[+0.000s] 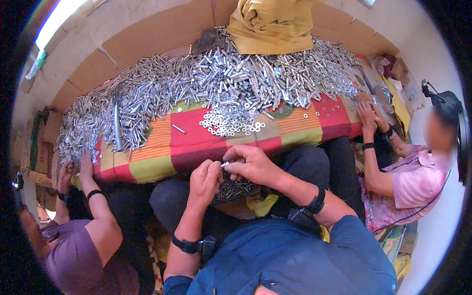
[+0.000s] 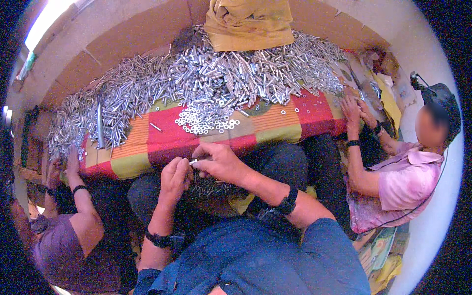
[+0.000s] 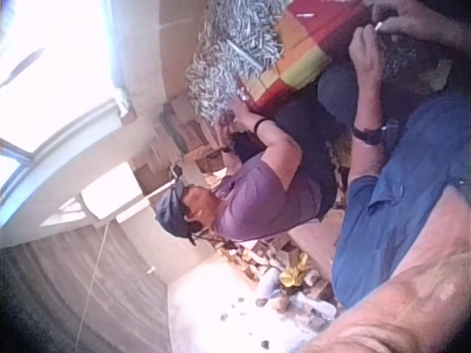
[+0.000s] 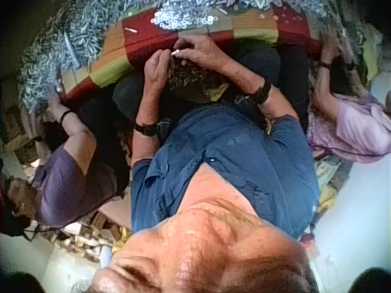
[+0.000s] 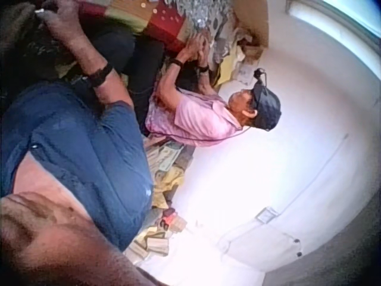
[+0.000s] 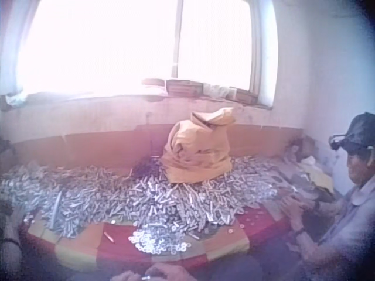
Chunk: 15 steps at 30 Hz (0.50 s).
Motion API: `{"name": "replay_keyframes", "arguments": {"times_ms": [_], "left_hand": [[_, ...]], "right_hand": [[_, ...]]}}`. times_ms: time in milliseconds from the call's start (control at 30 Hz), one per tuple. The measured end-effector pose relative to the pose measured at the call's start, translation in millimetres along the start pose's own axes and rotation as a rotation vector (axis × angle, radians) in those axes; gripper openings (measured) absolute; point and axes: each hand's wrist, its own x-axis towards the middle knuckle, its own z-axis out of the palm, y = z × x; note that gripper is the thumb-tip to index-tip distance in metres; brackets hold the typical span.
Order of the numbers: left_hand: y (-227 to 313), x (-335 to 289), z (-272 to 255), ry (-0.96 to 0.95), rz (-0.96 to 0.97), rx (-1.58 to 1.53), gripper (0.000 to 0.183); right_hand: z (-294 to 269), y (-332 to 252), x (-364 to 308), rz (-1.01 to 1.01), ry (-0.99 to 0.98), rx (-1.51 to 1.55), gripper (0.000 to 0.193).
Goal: The recorder is assembling small metal bolts, washers, and nuts at a workstation with two other people.
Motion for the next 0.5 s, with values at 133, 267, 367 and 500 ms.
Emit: {"name": "replay_keyframes", "arguments": {"times_ms": [133,267,367,500], "left_hand": [[5,-1,1,-0.018,-0.062,-0.163,0.040],[-3,1,-4,-0.019,-0.186,-0.237,0.039],[-9,-1,-6,-0.081,-0.207,-0.220,0.035],[-7,-4,-6,-0.134,-0.141,-0.162,0.030]], "right_hand": [[1,-1,-3,-0.012,-0.001,-0.008,0.018],[-7,2,-6,0.044,0.004,-0.064,0.017],[-9,2,-10,0.121,-0.010,-0.068,0.016],[-18,9,-15,0.244,-0.085,-0.038,0.017]]}}
